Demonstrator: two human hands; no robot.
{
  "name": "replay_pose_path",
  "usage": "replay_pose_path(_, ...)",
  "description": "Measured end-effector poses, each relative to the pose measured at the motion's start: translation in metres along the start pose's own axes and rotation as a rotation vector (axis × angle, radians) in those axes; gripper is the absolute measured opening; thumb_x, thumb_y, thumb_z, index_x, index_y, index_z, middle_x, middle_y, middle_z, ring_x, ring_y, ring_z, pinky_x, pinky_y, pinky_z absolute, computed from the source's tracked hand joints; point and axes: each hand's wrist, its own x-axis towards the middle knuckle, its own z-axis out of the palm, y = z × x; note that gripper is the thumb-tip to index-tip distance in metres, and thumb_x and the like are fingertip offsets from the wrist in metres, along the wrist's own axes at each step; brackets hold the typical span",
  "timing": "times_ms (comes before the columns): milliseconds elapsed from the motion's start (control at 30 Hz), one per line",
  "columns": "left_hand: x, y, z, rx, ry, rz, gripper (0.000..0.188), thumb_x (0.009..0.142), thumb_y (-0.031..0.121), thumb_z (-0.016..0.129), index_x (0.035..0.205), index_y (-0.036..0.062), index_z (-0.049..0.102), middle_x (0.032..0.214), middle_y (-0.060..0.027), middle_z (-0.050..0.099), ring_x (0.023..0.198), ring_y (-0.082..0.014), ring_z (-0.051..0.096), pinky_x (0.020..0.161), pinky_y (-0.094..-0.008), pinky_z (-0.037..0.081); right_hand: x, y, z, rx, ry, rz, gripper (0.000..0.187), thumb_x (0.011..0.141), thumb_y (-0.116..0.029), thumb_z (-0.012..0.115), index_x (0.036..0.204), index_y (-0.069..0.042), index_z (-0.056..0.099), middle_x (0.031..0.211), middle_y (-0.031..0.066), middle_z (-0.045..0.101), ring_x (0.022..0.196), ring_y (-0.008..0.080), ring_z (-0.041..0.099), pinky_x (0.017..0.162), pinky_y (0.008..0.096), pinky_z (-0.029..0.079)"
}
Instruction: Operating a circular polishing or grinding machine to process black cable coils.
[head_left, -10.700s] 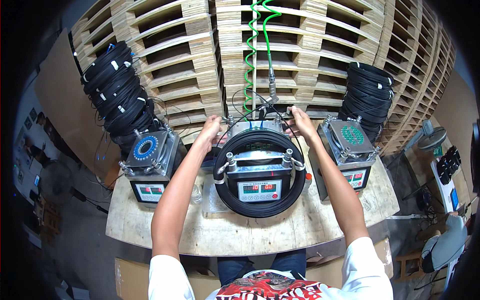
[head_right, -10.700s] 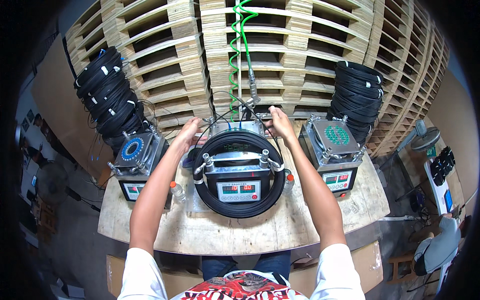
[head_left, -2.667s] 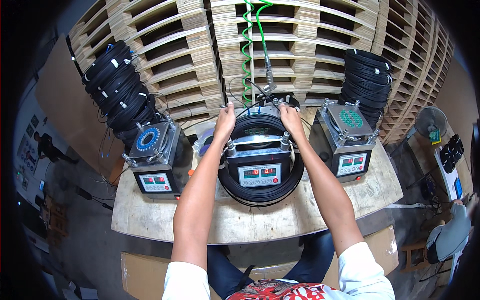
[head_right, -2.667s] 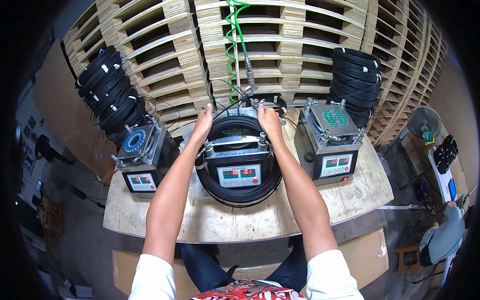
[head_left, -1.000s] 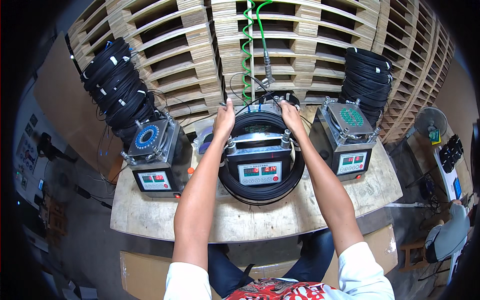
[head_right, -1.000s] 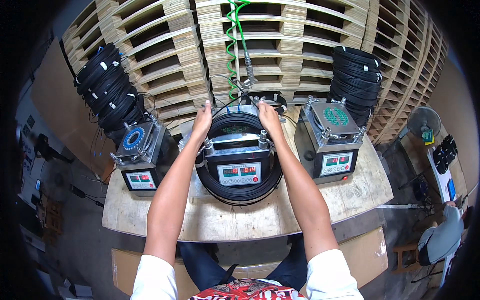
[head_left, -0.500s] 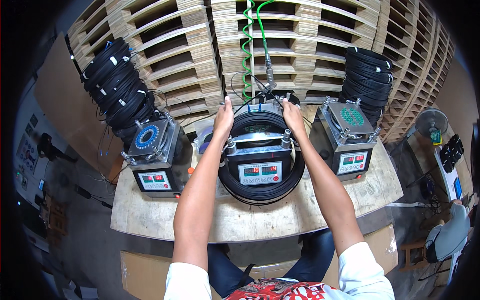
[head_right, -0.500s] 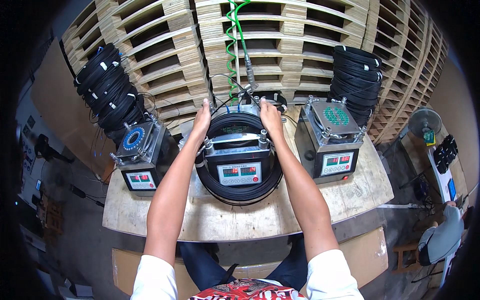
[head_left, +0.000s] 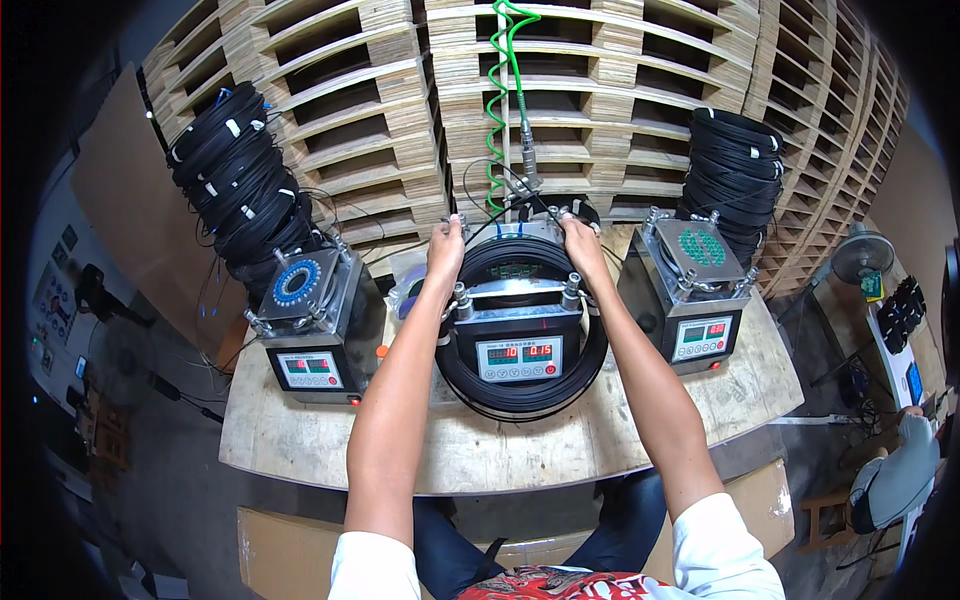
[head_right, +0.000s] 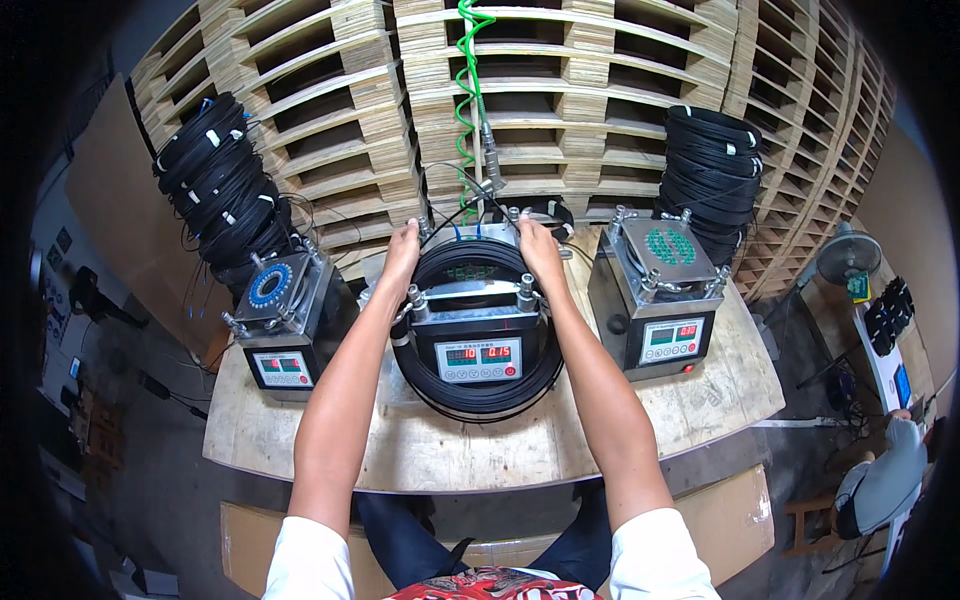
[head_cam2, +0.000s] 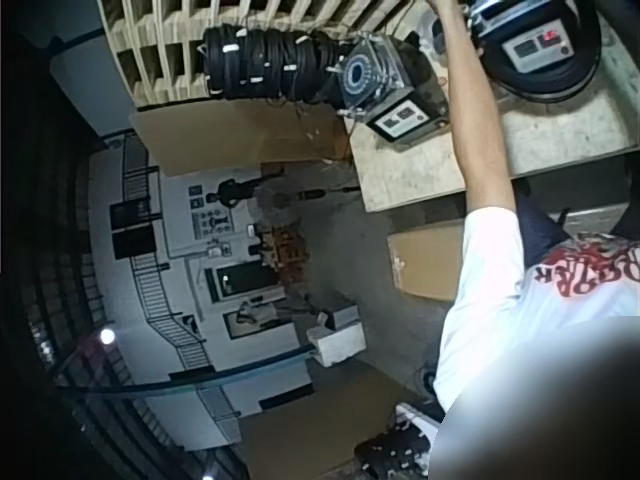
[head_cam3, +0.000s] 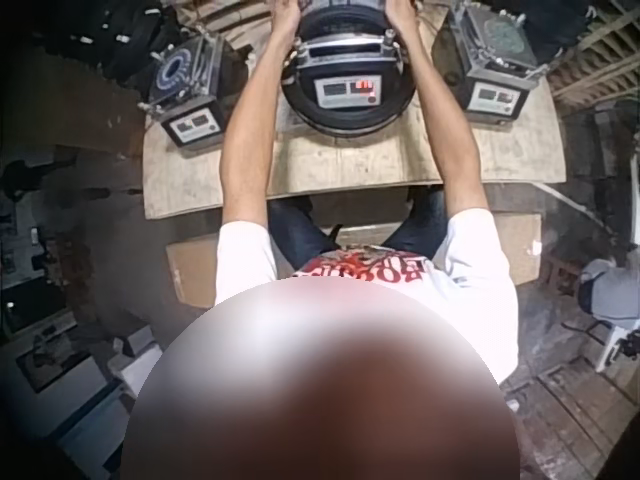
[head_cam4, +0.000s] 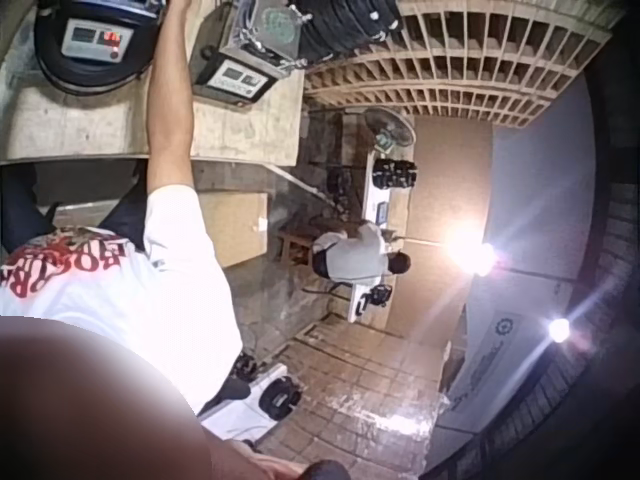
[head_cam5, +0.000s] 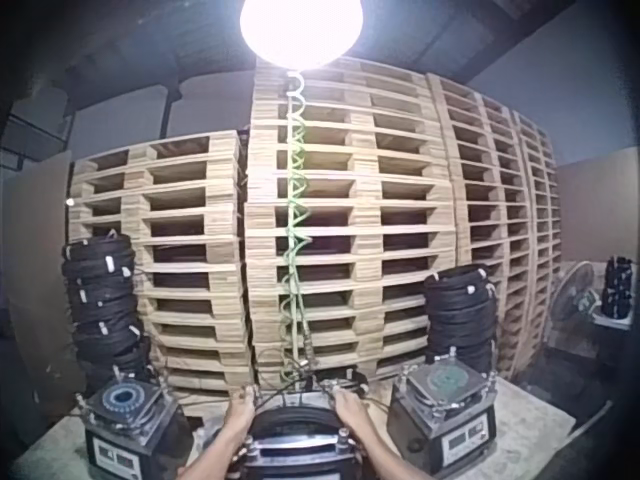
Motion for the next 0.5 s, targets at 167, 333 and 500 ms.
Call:
replay_pose_path(167,-0.045,0.054,-0.004,0.041,-0.145,-0.016,0.071,0.101,0.062,0.041,0.108,-0.0051,0.065,0.115,-0.0273,0.066,0.115,-0.0379,0.062,0.100,-0.0428,0.044,-0.003,0.000,-0.012,-0.105,0.004,0.119,0.058,0.104,-0.048,0.035,0.115,-0.003,0.069,0.110,0.0289,0.067,0.111,0.0480,0.061,0.096,0.0493,0.046)
replay_pose_path(333,-0.047,0.060,-0.010,0.152,-0.085,-0.090,0.079,0.099,0.069,0.035,0.101,-0.0049,0.065,0.109,-0.0260,0.068,0.112,-0.0379,0.063,0.098,-0.0460,0.044,0.004,0.005,-0.007,-0.080,-0.036,0.042,0.058,0.104,-0.048,0.033,0.115,-0.003,0.069,0.108,0.0292,0.067,0.110,0.0478,0.061,0.095,0.0495,0.047)
replay_pose_path(500,-0.037,0.048,-0.005,0.102,-0.070,-0.150,0.082,0.098,0.070,0.035,0.114,-0.0054,0.063,0.121,-0.0259,0.065,0.119,-0.0375,0.059,0.103,-0.0462,0.042,0.008,0.017,-0.002,-0.012,-0.039,-0.039,0.056,0.104,-0.045,0.034,0.115,-0.003,0.069,0.110,0.0280,0.068,0.111,0.0453,0.062,0.096,0.0471,0.047)
